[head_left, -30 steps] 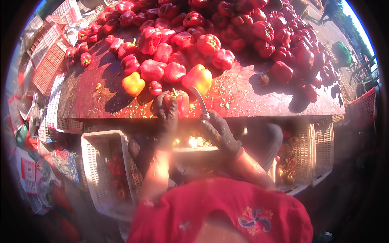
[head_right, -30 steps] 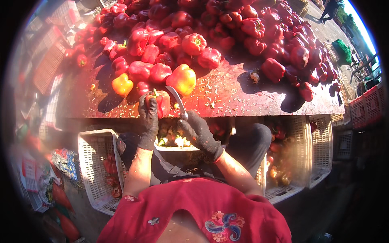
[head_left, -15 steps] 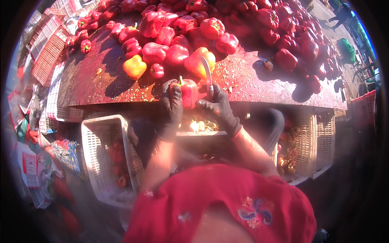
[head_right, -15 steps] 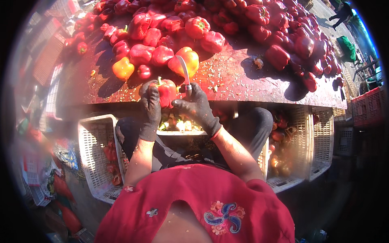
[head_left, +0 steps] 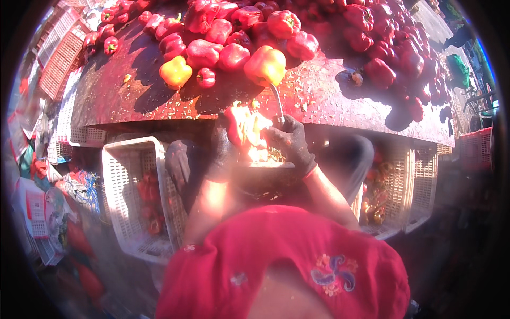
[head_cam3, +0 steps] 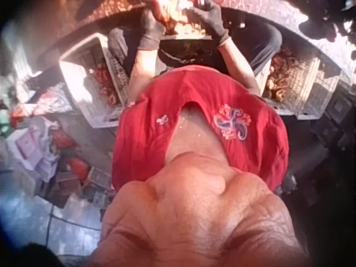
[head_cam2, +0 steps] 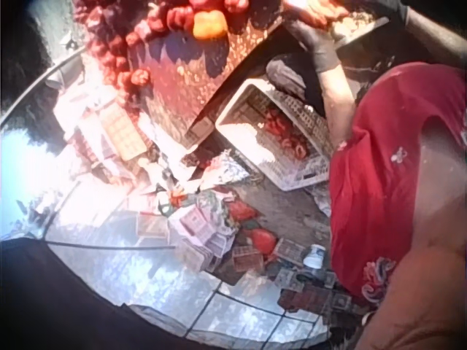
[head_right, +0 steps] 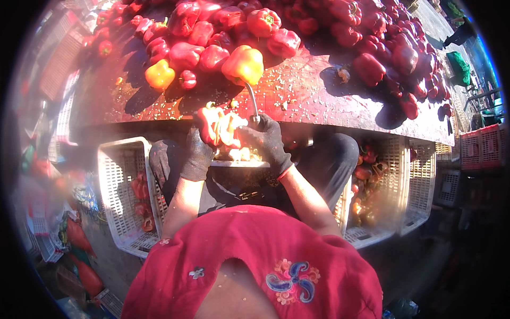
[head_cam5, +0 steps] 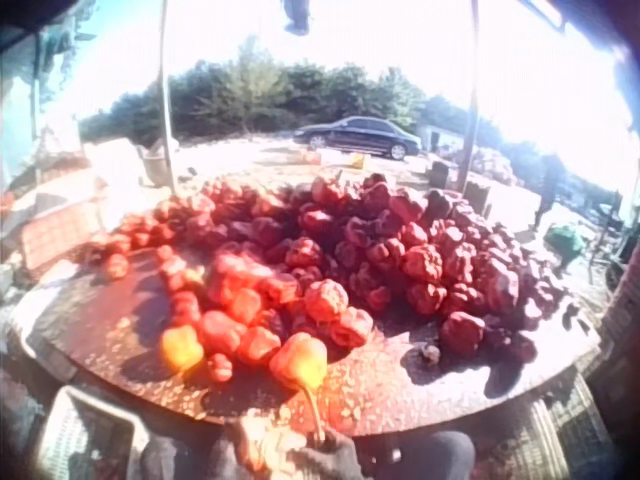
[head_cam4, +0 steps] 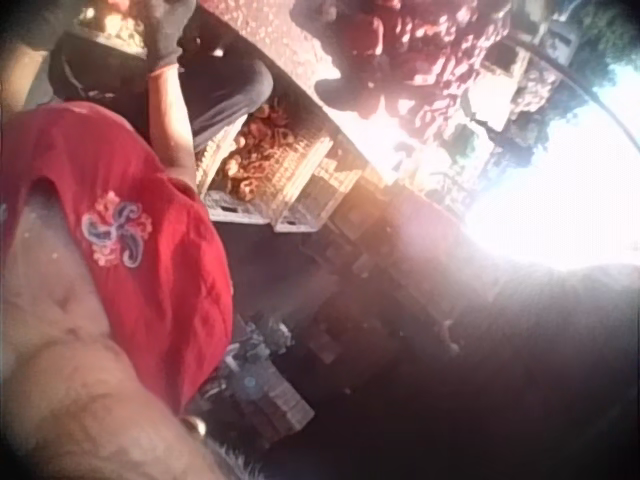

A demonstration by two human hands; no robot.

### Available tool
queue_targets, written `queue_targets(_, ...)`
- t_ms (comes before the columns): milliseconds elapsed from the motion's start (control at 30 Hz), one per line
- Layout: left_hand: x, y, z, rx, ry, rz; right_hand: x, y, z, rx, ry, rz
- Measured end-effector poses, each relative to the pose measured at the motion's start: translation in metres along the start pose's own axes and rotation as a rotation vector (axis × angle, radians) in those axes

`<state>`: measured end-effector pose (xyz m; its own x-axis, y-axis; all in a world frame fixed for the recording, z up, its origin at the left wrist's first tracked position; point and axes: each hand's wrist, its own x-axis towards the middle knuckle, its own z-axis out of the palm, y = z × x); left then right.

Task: The person processes peppers by cutting off the tops, removing seeds, and placing the cleaned peppers into a bin.

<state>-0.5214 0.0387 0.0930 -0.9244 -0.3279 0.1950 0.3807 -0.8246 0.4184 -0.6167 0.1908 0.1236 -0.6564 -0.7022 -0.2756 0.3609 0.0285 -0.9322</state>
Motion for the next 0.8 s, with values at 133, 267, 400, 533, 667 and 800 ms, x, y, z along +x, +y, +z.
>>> queue_targets(133,-0.007,0.006,0.005,0.667,0.220,0.114,0.006,-0.023,-0.002,-0.365,0.127,-0.421)
queue_targets(267,-0.003,0.010,0.033,1.157,0.208,0.023,0.016,-0.066,0.018,-0.696,-0.303,-0.692)
queue_targets(400,-0.031,0.001,-0.008,0.982,0.128,0.077,0.011,-0.051,0.026,-0.942,-0.257,-0.816)
queue_targets(533,-0.016,-0.003,-0.010,1.650,0.153,0.215,0.014,-0.005,0.022,-0.376,-0.025,-0.454)
queue_targets(667,0.009,0.017,0.072,0.719,0.580,-0.348,0.013,0.000,0.033,0.295,0.077,-0.164)
queue_targets(800,0.012,0.003,0.045,0.623,0.626,-0.063,0.038,0.023,0.028,0.307,0.118,-0.337)
